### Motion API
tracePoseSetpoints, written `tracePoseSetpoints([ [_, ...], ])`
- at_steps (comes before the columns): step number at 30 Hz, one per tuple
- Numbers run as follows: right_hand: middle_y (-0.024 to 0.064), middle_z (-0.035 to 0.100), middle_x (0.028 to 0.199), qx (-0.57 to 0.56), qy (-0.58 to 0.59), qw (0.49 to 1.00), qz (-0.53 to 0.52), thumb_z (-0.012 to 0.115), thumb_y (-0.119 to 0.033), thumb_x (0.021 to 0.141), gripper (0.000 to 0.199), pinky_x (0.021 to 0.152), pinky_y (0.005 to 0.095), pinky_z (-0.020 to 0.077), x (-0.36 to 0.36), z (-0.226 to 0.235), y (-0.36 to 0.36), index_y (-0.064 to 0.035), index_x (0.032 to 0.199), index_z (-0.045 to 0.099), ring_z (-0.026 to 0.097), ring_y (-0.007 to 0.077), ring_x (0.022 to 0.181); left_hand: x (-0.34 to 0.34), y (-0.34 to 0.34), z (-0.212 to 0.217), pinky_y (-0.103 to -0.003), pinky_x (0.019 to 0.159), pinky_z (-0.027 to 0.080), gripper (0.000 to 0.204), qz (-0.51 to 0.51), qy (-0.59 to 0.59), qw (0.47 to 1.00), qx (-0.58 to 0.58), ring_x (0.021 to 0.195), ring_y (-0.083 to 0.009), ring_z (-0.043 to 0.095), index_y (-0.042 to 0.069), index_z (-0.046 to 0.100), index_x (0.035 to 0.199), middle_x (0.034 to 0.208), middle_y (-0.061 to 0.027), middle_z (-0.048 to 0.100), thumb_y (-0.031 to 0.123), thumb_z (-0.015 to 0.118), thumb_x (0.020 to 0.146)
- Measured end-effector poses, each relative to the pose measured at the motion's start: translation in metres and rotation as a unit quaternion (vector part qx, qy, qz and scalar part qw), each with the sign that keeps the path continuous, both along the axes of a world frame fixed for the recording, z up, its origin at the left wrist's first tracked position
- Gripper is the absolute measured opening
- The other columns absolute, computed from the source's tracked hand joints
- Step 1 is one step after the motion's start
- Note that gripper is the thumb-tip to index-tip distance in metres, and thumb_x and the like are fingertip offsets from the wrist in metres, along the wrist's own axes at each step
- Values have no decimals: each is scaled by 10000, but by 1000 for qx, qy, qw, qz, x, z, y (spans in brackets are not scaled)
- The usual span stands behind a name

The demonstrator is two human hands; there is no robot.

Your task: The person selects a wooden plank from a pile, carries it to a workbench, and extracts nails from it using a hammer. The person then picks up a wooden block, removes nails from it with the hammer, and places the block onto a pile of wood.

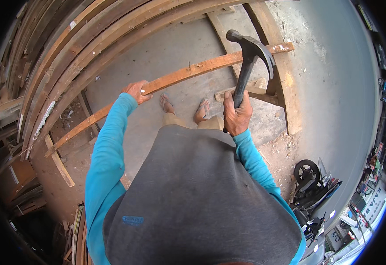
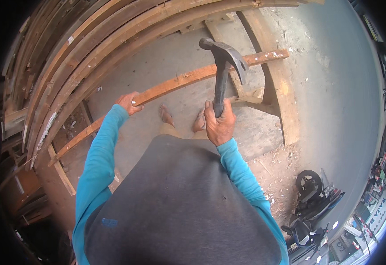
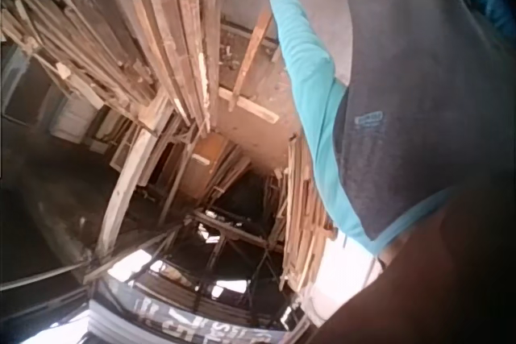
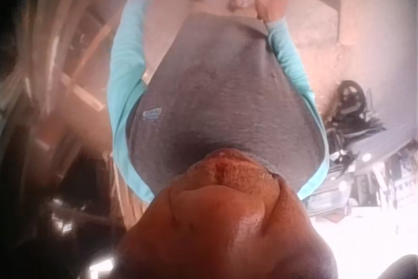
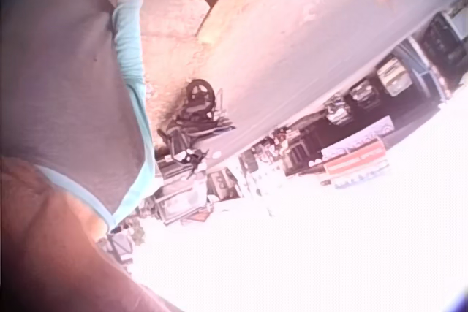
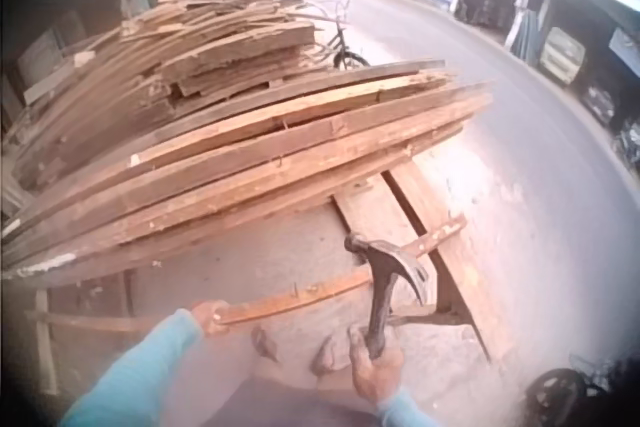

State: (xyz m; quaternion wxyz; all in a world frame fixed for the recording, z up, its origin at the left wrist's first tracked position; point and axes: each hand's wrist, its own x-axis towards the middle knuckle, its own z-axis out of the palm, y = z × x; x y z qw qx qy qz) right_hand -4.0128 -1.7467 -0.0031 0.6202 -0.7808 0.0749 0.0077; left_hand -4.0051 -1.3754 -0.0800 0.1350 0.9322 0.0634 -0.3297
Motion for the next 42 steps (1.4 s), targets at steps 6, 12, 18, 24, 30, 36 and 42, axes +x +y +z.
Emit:
tracePoseSetpoints([
  [6, 243, 644, 762, -212, 47, 966, 139, 668, -191, 930, 196, 620, 481, 494, -17, -67, -7, -36, 964, 553, 632, 479, 717, -6, -1, 1, -476, 916, 514, 576, -11, -22, 1000, -2, 1062, -387, 647, 181, 628, 1220, 1110, -141, 705, 451, 804, 742],
  [12, 201, 628, 707, -157, 27, 982, 101, 676, -169, 919, 191, 606, 430, 497, -15, -5, -18, -33, 900, 544, 640, 383, 643, 7, 0, 12, -493, 956, 507, 570, 4, 18, 999, 40, 1134, -340, 641, 199, 620, 1237, 1182, -95, 700, 481, 792, 772],
  [18, 191, 625, 694, -110, -56, 990, 70, 698, -180, 917, 229, 594, 413, 495, 0, -29, -5, -22, 921, 532, 638, 386, 641, 11, -1, 5, -499, 946, 508, 554, 5, 14, 998, 54, 1145, -337, 634, 200, 608, 1243, 1195, -91, 696, 473, 778, 792],
  [24, 245, 632, 750, -198, 128, 950, 203, 668, -319, 916, 347, 703, 464, 497, -2, -34, -9, 15, 978, 600, 633, 450, 752, -8, -2, -8, -501, 884, 513, 472, -5, -84, 993, 80, 1082, -345, 642, 216, 622, 1169, 1126, -86, 679, 426, 796, 783],
  [30, 107, 623, 707, -65, 38, 986, 148, 680, -197, 942, 218, 603, 337, 481, -3, 64, -3, 1, 993, 605, 605, 180, 629, -34, -1, -15, -490, 868, 518, 471, -14, -209, 974, 87, 1036, -340, 642, 221, 612, 1213, 1098, -86, 641, 281, 799, 785],
  [36, 155, 619, 712, -99, -113, 975, 163, 655, -94, 944, 166, 581, 365, 489, 1, 54, -13, -8, 1008, 529, 622, 289, 616, -43, -8, -22, -456, 810, 509, 445, -18, -357, 931, 74, 956, -329, 641, 176, 614, 1122, 1005, -94, 612, 185, 811, 723],
  [42, 270, 622, 732, -260, 78, 915, 299, 624, -319, 976, 334, 656, 508, 476, -9, 20, -28, 0, 1043, 550, 635, 469, 727, -59, -6, -33, -447, 839, 504, 453, -27, -332, 940, 68, 963, -317, 643, 173, 620, 1126, 1003, -93, 613, 149, 805, 712],
])
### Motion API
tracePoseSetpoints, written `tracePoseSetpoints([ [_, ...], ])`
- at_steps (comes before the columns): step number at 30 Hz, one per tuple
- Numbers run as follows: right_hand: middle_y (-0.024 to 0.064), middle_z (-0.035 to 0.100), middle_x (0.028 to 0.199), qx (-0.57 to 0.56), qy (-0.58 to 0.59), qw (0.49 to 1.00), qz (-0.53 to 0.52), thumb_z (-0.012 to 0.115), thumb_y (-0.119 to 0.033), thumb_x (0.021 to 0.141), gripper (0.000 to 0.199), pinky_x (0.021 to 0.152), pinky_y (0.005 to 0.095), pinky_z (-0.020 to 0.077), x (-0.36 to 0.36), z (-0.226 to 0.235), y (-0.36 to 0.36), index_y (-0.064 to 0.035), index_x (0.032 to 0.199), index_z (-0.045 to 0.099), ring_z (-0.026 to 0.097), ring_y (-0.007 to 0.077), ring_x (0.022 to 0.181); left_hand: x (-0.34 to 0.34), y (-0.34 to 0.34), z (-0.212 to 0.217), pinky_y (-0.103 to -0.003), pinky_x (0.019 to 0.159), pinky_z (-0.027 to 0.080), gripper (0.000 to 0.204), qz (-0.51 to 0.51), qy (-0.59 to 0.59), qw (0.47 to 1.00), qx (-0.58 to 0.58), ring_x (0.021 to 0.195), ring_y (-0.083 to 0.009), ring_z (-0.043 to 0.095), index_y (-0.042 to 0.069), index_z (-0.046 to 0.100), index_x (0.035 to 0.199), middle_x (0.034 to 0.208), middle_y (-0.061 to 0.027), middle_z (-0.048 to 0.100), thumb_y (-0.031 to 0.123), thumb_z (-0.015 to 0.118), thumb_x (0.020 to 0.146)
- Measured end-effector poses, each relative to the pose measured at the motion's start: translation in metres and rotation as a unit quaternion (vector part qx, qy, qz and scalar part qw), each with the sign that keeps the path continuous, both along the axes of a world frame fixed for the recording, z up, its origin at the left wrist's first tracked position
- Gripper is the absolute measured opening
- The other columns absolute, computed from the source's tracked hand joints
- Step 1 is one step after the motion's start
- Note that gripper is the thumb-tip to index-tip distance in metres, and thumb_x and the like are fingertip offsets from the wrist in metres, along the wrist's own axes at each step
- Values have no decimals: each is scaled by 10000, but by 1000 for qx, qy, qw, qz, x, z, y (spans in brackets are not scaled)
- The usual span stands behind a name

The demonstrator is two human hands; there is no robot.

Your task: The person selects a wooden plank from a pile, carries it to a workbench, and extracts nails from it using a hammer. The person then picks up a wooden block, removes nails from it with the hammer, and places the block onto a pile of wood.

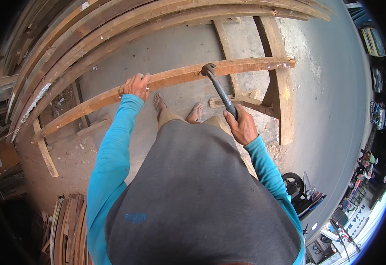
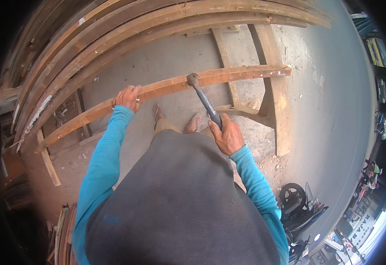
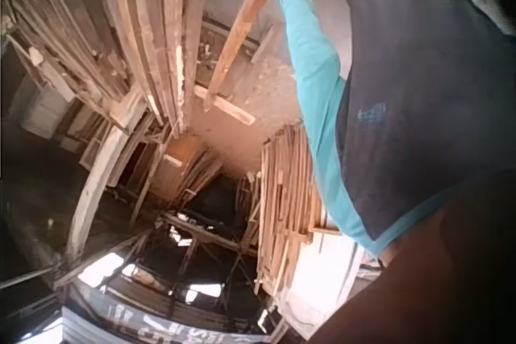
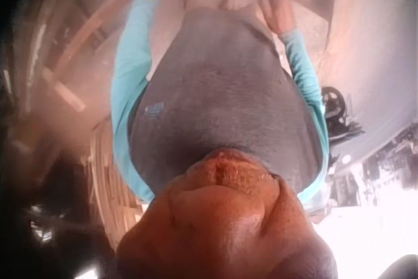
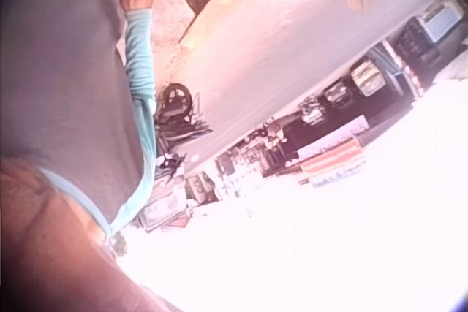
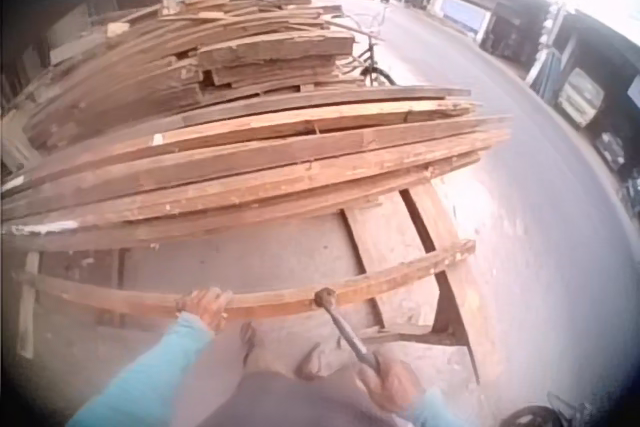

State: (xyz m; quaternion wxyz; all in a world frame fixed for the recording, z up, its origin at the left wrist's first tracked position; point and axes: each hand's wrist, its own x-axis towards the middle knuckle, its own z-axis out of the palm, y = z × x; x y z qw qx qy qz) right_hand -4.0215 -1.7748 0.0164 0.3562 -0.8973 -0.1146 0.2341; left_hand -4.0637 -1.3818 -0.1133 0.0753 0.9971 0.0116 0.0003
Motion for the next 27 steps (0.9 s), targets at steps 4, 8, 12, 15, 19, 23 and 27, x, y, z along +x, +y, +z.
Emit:
tracePoseSetpoints([
  [4, 114, 615, 744, 178, -67, 978, -86, 632, -280, 997, 288, 576, 324, 461, 8, 80, 19, -6, 1070, 581, 582, 159, 620, 13, 3, 0, -441, 854, 504, 444, -10, -24, 1000, 3, 977, -310, 642, 174, 623, 1135, 1006, -90, 615, 131, 788, 725],
  [8, 85, 586, 790, 498, -227, 831, -99, 582, -245, 1026, 260, 549, 236, 423, 14, 91, 32, -2, 1102, 526, 506, 98, 601, 3, -2, -1, -433, 853, 506, 454, 9, -13, 1000, 19, 999, -298, 639, 186, 624, 1159, 1003, -89, 613, 127, 778, 736],
  [12, 204, 629, 807, 136, -120, 983, -42, 595, -258, 1001, 280, 607, 428, 480, -6, -4, -3, -6, 1101, 527, 626, 338, 680, 4, -5, 6, -425, 859, 502, 469, 9, 9, 1000, 14, 1008, -294, 637, 191, 617, 1167, 1022, -84, 608, 143, 789, 733],
  [15, 343, 634, 918, -29, 39, 997, -57, 613, -297, 970, 306, 744, 528, 476, -18, -25, 9, -2, 1046, 579, 608, 523, 912, -4, -6, -5, -420, 878, 497, 494, -2, 19, 1000, 20, 1023, -288, 635, 192, 606, 1183, 1043, -78, 606, 154, 798, 730],
  [19, 111, 609, 740, 125, 11, 983, -133, 573, -399, 1023, 401, 627, 356, 502, 3, 50, 13, 0, 989, 568, 619, 198, 676, -1, -12, -6, -416, 888, 491, 514, 8, 36, 999, 17, 1035, -276, 634, 187, 598, 1198, 1045, -75, 603, 164, 806, 729],
  [23, 78, 540, 698, 407, -241, 869, -147, 504, -371, 1055, 343, 440, 247, 453, 16, 116, 25, -28, 1055, 501, 507, 113, 530, -3, -6, -5, -407, 890, 515, 560, 15, 32, 999, 31, 1053, -267, 632, 195, 607, 1235, 1074, -63, 597, 169, 822, 718],
  [27, 49, 501, 713, 479, -326, 810, -90, 528, -398, 1043, 353, 454, 259, 468, 15, 60, 26, -53, 1079, 458, 503, 107, 546, -5, -7, -2, -411, 899, 494, 499, 11, 20, 999, 23, 1041, -271, 636, 186, 611, 1197, 1058, -76, 606, 174, 808, 739],
])
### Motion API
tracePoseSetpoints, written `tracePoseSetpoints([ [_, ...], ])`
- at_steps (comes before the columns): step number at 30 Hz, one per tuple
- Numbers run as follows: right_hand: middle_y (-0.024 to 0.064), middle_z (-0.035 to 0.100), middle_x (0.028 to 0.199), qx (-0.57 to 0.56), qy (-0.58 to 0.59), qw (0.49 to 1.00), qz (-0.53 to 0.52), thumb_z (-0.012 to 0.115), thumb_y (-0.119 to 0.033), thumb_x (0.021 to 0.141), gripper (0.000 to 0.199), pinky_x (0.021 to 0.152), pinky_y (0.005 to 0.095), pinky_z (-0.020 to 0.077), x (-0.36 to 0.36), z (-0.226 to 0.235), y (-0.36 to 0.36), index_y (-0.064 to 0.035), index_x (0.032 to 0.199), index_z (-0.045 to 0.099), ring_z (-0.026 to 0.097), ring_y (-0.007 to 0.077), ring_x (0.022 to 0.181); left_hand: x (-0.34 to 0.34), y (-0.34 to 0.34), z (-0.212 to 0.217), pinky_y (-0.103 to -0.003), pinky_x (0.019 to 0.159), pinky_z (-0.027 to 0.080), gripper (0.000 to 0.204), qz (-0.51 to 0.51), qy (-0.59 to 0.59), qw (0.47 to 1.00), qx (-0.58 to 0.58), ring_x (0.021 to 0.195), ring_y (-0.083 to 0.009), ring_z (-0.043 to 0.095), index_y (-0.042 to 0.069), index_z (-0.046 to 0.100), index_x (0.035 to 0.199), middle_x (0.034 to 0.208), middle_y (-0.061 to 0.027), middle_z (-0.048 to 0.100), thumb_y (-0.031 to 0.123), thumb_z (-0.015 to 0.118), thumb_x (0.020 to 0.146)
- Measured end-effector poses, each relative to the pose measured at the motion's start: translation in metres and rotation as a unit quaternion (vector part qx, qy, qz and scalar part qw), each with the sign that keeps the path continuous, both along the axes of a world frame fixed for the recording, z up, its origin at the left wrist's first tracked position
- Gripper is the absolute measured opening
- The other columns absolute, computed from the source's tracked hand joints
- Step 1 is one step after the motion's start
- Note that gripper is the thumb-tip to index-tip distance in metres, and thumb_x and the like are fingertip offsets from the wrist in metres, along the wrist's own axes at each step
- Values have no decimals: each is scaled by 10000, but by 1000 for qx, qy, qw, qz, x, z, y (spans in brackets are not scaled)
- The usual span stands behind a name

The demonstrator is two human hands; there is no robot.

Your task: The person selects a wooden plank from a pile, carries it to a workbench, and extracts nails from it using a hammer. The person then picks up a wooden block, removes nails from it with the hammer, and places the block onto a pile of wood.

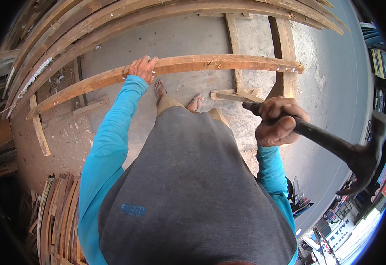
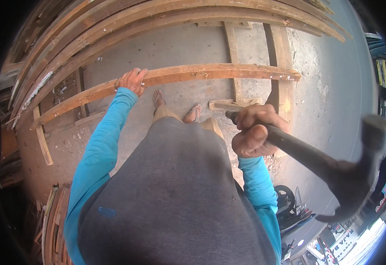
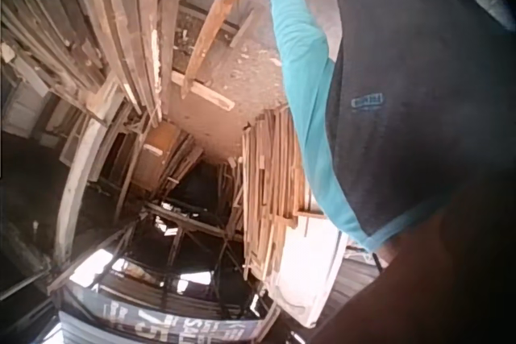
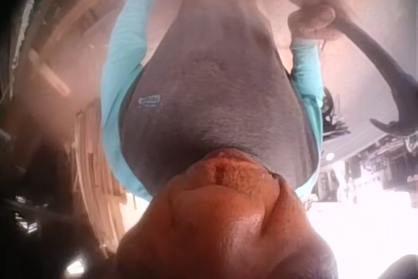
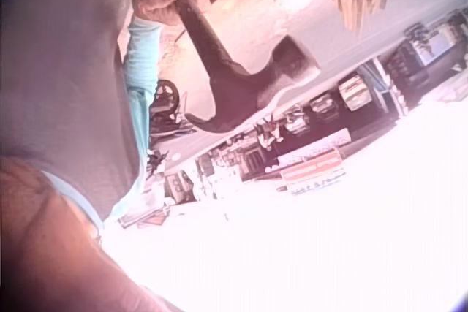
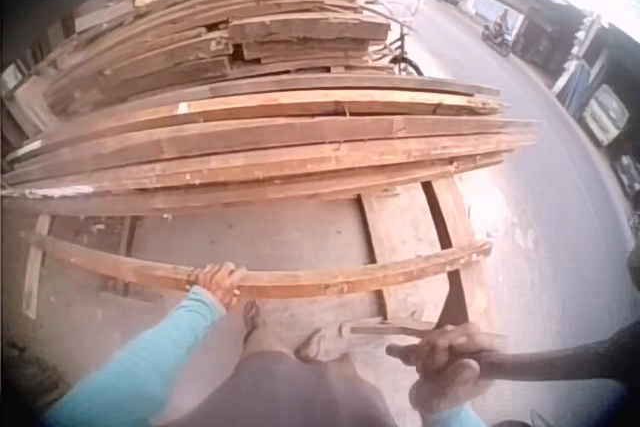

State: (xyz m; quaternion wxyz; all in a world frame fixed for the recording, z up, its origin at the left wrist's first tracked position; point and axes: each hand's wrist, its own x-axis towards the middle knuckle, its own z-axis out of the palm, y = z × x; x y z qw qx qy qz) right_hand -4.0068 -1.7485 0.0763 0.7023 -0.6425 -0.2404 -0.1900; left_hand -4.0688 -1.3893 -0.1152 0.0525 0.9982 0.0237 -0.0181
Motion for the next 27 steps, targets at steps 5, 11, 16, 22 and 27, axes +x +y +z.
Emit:
tracePoseSetpoints([
  [5, 315, 652, 882, -506, 393, 760, 105, 577, -373, 993, 418, 773, 525, 483, -65, -108, -32, 40, 1054, 556, 649, 498, 928, -25, -4, -28, -414, 891, 493, 504, -11, 23, 1000, 10, 1035, -277, 635, 183, 606, 1206, 1054, -84, 602, 167, 802, 742],
  [11, 61, 543, 699, -287, 408, 866, 42, 594, -325, 1022, 331, 608, 312, 448, -6, -12, -17, 4, 992, 572, 499, 130, 654, 16, -5, -3, -425, 911, 486, 569, -14, -5, 1000, 6, 1048, -296, 620, 174, 592, 1214, 1103, -94, 593, 126, 826, 697],
  [16, 70, 562, 724, -212, 337, 917, 22, 644, -259, 988, 263, 607, 326, 453, 16, 4, -21, -20, 967, 536, 506, 131, 660, 6, -2, -9, -442, 928, 480, 644, 5, -26, 999, 18, 1078, -307, 612, 159, 590, 1267, 1136, -89, 589, 121, 845, 677],
  [22, 185, 643, 803, -284, 420, 862, -14, 656, -357, 956, 381, 686, 402, 488, -17, -54, -73, 16, 965, 578, 628, 270, 747, 15, -21, 1, -447, 956, 470, 639, 0, -32, 999, 36, 1123, -303, 593, 174, 591, 1282, 1165, -86, 579, 151, 848, 698],
  [27, 32, 533, 675, -287, 415, 857, -103, 653, -355, 958, 349, 509, 302, 415, -57, -104, -125, -17, 913, 574, 484, 112, 541, 42, -17, 16, -462, 930, 486, 600, -22, 18, 999, 19, 1103, -327, 607, 165, 594, 1284, 1157, -91, 599, 210, 830, 735],
])
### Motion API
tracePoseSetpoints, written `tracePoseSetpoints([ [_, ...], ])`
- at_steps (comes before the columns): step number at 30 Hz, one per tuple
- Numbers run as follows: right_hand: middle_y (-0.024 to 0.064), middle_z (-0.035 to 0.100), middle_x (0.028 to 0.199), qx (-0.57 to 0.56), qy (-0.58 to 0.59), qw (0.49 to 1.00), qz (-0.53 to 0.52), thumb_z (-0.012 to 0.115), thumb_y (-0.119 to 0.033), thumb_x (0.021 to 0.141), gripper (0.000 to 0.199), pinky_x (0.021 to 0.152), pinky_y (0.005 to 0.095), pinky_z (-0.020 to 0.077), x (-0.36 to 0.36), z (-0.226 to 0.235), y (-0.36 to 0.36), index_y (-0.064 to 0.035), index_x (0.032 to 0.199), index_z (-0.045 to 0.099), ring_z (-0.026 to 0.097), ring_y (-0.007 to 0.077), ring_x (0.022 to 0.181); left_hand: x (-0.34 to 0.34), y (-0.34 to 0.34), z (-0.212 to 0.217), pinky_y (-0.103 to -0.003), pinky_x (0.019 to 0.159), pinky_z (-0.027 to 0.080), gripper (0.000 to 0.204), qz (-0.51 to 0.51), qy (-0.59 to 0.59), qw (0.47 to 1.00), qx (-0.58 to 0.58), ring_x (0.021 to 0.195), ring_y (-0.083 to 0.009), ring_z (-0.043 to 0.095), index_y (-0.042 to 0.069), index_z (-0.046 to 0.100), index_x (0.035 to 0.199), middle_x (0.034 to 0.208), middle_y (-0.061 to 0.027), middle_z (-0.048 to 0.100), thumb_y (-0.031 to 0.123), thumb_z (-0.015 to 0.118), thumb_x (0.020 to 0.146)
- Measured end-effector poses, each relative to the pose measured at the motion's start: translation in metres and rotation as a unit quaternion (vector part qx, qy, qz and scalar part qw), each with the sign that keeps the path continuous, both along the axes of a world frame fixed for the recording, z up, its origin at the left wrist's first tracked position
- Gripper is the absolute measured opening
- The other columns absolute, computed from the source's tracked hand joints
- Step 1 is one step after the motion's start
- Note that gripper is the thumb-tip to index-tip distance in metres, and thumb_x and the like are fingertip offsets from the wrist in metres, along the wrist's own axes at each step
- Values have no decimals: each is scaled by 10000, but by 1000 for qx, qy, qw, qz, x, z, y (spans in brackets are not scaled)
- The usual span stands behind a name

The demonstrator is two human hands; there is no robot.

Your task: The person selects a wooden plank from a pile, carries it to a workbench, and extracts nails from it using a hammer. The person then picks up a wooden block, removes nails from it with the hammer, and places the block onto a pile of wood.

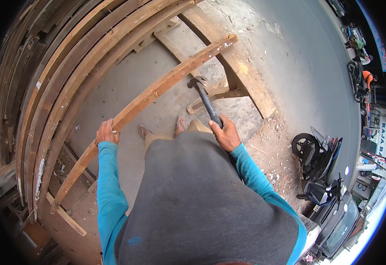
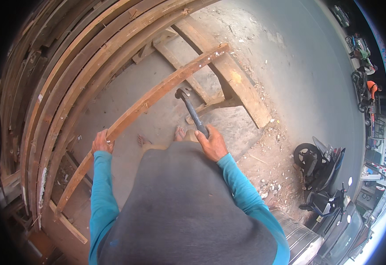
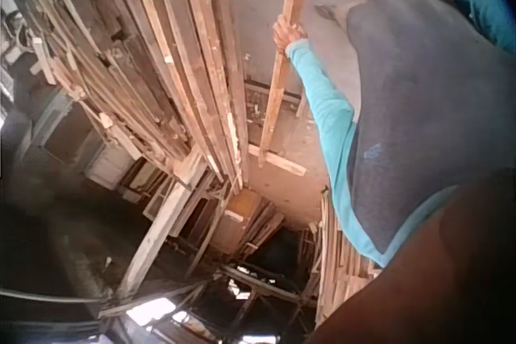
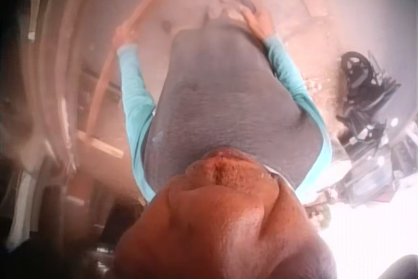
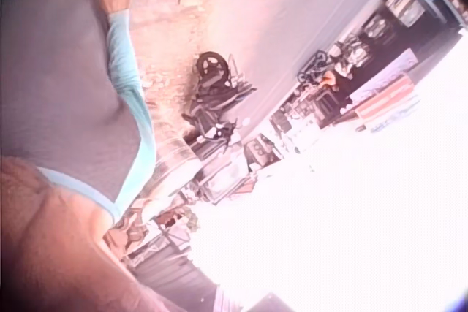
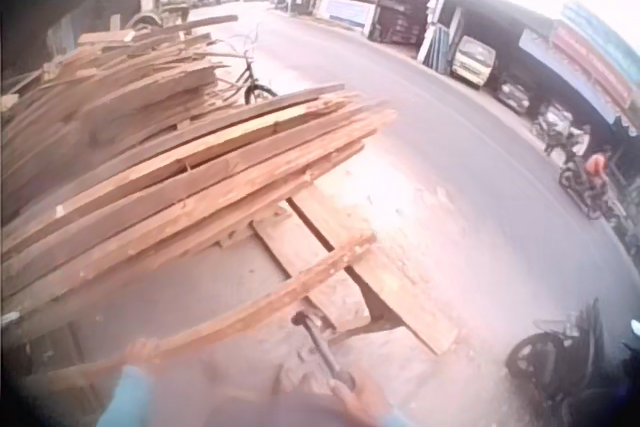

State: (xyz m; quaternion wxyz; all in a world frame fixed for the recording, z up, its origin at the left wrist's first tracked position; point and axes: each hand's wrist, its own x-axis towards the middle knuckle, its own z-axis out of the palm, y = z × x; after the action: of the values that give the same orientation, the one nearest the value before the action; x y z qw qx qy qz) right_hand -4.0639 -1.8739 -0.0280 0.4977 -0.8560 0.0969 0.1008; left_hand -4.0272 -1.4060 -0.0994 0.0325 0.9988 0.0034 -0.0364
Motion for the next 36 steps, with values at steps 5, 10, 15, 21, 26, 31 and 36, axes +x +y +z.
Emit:
tracePoseSetpoints([
  [5, 30, 543, 696, 76, 90, 983, -138, 651, -339, 957, 329, 466, 283, 410, 2, -1, -38, -25, 921, 559, 484, 103, 518, 49, 14, 13, -469, 914, 525, 591, 74, 242, 967, -35, 1039, -390, 663, 110, 628, 1215, 1084, -144, 711, 363, 824, 718],
  [10, 34, 538, 715, 195, 73, 942, -263, 648, -309, 951, 320, 461, 273, 422, 33, 28, -82, -15, 964, 522, 504, 99, 524, 62, 31, 8, -448, 929, 532, 663, 28, 264, 962, -68, 1055, -379, 671, 97, 633, 1206, 1075, -164, 723, 409, 868, 670],
  [15, 48, 559, 760, 254, 64, 903, -340, 631, -287, 954, 288, 490, 281, 463, 64, 5, -113, -18, 986, 530, 551, 113, 588, 76, 9, 31, -443, 940, 531, 725, 69, 298, 946, -104, 1054, -359, 676, 82, 628, 1217, 1063, -174, 725, 442, 891, 646],
  [21, 88, 596, 796, 269, 115, 858, -422, 572, -188, 935, 214, 478, 284, 494, 97, -39, -124, -9, 1045, 530, 577, 130, 587, 137, -21, 55, -440, 965, 522, 847, 57, 412, 901, -125, 1097, -359, 666, 3, 592, 1298, 1152, -224, 695, 548, 828, 693],
  [26, 190, 650, 916, 239, 81, 864, -436, 512, -109, 915, 679, 501, 309, 531, 141, -7, -108, -12, 1542, 270, 642, 210, 632, 221, -111, 64, -442, 1084, 435, 849, -11, 308, 931, -193, 1263, -368, 568, 7, 562, 1374, 1330, -228, 609, 561, 760, 762],
  [31, 206, 668, 933, 347, 55, 816, -460, 498, -88, 905, 777, 483, 288, 519, 181, -21, -125, -65, 1599, 150, 623, 189, 607, 290, -200, 57, -456, 1114, 400, 940, -112, 322, 926, -162, 1305, -375, 523, 35, 465, 1460, 1387, -212, 569, 572, 764, 749],
  [36, 212, 691, 928, 232, 89, 849, -466, 517, -91, 898, 501, 422, 285, 491, 206, -41, -100, 21, 1362, 365, 581, 161, 526, 319, -236, 10, -484, 1020, 463, 727, -112, 322, 913, -221, 1199, -401, 583, 75, 498, 1366, 1283, -203, 624, 429, 773, 793],
])
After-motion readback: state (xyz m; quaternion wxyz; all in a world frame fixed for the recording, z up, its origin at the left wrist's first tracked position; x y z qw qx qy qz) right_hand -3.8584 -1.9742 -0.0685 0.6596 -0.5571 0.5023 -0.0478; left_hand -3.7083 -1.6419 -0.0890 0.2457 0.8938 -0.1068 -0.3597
